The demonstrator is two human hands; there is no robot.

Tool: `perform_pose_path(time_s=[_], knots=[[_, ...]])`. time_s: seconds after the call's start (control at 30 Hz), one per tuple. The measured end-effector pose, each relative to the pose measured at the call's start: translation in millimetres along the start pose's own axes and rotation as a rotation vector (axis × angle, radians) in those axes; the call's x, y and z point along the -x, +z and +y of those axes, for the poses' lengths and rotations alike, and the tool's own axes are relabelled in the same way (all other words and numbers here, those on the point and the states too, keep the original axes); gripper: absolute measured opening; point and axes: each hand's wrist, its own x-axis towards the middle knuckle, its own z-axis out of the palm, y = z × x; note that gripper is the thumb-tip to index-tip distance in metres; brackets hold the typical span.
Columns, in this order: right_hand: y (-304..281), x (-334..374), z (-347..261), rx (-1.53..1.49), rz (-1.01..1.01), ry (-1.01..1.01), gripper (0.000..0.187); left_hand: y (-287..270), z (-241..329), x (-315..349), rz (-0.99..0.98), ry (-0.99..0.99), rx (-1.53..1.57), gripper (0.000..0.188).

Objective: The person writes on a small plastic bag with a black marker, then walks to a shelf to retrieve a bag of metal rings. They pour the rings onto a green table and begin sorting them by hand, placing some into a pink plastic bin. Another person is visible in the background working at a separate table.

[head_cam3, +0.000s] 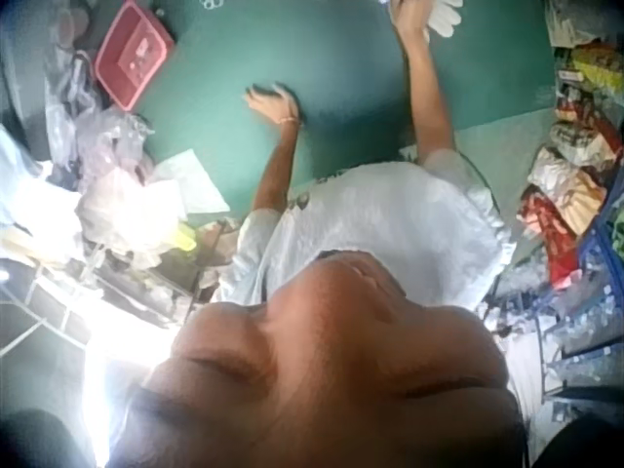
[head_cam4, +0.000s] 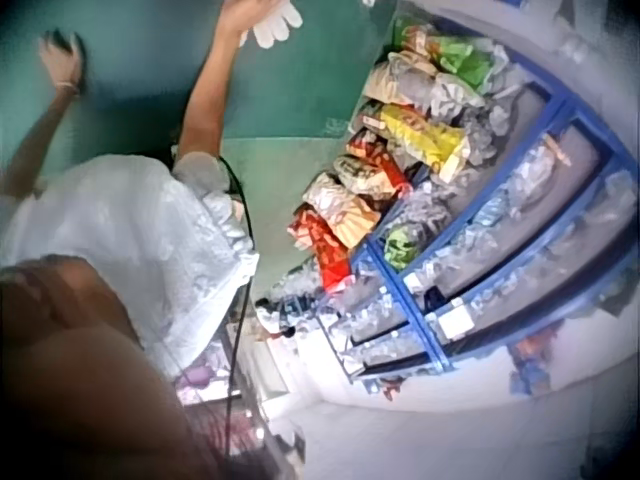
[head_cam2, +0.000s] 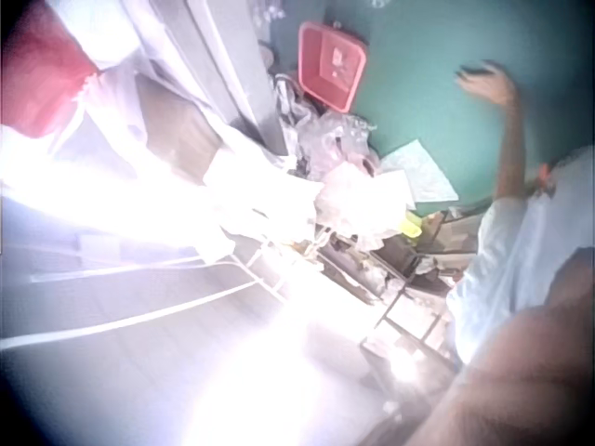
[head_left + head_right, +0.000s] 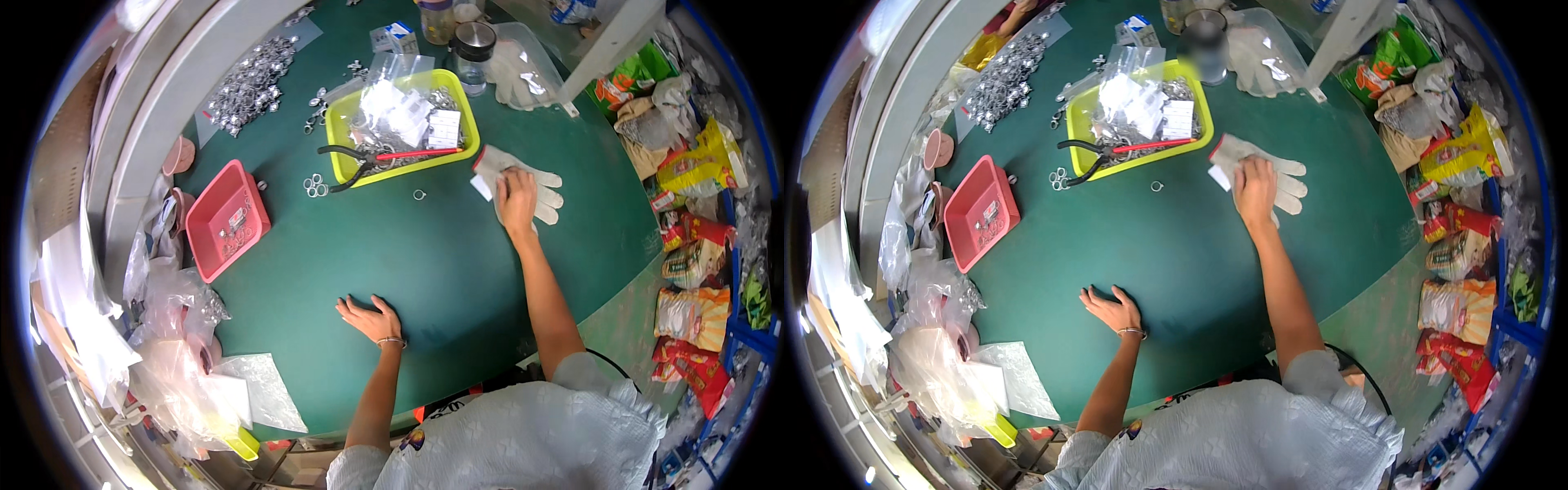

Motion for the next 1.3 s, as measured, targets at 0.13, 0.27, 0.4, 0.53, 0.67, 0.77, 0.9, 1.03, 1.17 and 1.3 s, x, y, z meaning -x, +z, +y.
perform_pose_path(time_s=[0.13,0.27,0.4,0.53,0.67,0.77,0.9,1.03,1.17,1.3], knots=[[-12.7,-19.7,20.8,0.037,0.213,0.127,0.009,5.2,-3.7,1.6,-0.005,0.007,0.002,0.056],[-24.5,-26.6,36.4,0.063,0.313,0.050,0.008,1.7,-0.8,1.8,-0.025,-0.016,0.036,0.056],[-38.0,-36.2,57.6,0.231,0.327,0.111,0.011,2.6,0.4,2.0,-0.018,-0.013,0.031,0.055],[-38.5,-35.7,66.0,0.246,0.161,0.027,0.026,4.7,1.9,-1.1,0.013,0.017,0.033,0.054],[-38.2,-20.2,19.2,0.122,0.063,0.010,0.037,3.8,-2.3,4.0,0.045,0.032,-0.038,0.051],[-15.9,2.7,3.0,0.173,-0.123,-0.055,0.042,3.8,-1.5,1.6,0.047,0.018,-0.007,0.051],[4.0,13.1,-0.7,0.235,-0.234,-0.103,0.046,2.1,3.1,0.9,0.022,-0.013,0.062,0.052],[-14.9,8.4,-10.7,0.098,-0.214,-0.068,0.040,0.1,2.9,1.5,0.023,-0.026,0.030,0.053],[-59.0,52.6,-31.1,-0.003,-0.189,-0.035,0.032,-5.4,3.9,1.7,0.021,-0.036,0.021,0.054],[-99.8,124.2,-52.5,-0.109,-0.230,0.071,0.024,-2.4,0.3,3.0,0.046,-0.027,-0.019,0.053]])
